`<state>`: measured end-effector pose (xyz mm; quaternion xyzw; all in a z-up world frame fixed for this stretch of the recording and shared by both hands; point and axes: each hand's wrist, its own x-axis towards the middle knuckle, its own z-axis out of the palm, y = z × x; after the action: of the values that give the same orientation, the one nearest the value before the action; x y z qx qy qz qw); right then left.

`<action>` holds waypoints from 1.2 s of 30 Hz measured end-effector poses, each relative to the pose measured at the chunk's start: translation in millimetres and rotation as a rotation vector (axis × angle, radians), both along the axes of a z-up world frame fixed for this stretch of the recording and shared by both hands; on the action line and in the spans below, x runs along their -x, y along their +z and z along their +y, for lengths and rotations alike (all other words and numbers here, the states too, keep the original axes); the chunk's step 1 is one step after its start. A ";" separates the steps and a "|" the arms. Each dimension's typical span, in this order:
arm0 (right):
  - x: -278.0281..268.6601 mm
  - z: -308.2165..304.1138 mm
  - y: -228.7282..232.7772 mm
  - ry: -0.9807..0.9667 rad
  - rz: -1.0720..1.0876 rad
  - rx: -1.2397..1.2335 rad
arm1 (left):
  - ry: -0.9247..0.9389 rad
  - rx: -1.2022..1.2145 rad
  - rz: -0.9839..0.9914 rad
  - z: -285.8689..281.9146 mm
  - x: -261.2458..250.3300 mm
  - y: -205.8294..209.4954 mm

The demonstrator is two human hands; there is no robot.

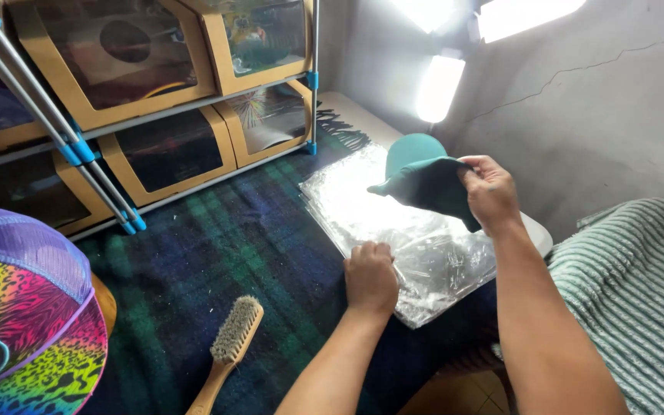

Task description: The person uses a handheld steamer to apply steam to a colorful printed hat and a green hat, then brushes the colorful hat with a wooden-handled brush before placing it into a clear plastic bag.

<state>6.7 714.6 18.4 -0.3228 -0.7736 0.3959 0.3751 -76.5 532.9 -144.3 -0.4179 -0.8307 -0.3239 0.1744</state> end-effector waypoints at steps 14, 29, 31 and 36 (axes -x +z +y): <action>-27.6 31.7 18.2 -0.186 0.217 0.092 | 0.101 -1.098 -1.089 -130.5 8.1 112.6; -54.6 -262.0 37.4 0.430 0.030 0.355 | -0.382 -1.644 -1.168 -394.2 -82.0 117.1; -64.3 -307.6 24.3 0.549 -0.149 0.353 | -0.349 -1.710 -1.172 -425.1 -85.4 113.5; -62.9 -373.9 -31.9 0.553 -0.059 0.612 | -0.281 -1.839 -1.089 -491.6 -88.9 102.7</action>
<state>69.6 340.7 -13.5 -0.2104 -0.6882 0.6841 0.1189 12.4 41.2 -41.7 -0.0180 -0.1792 -0.9836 -0.0102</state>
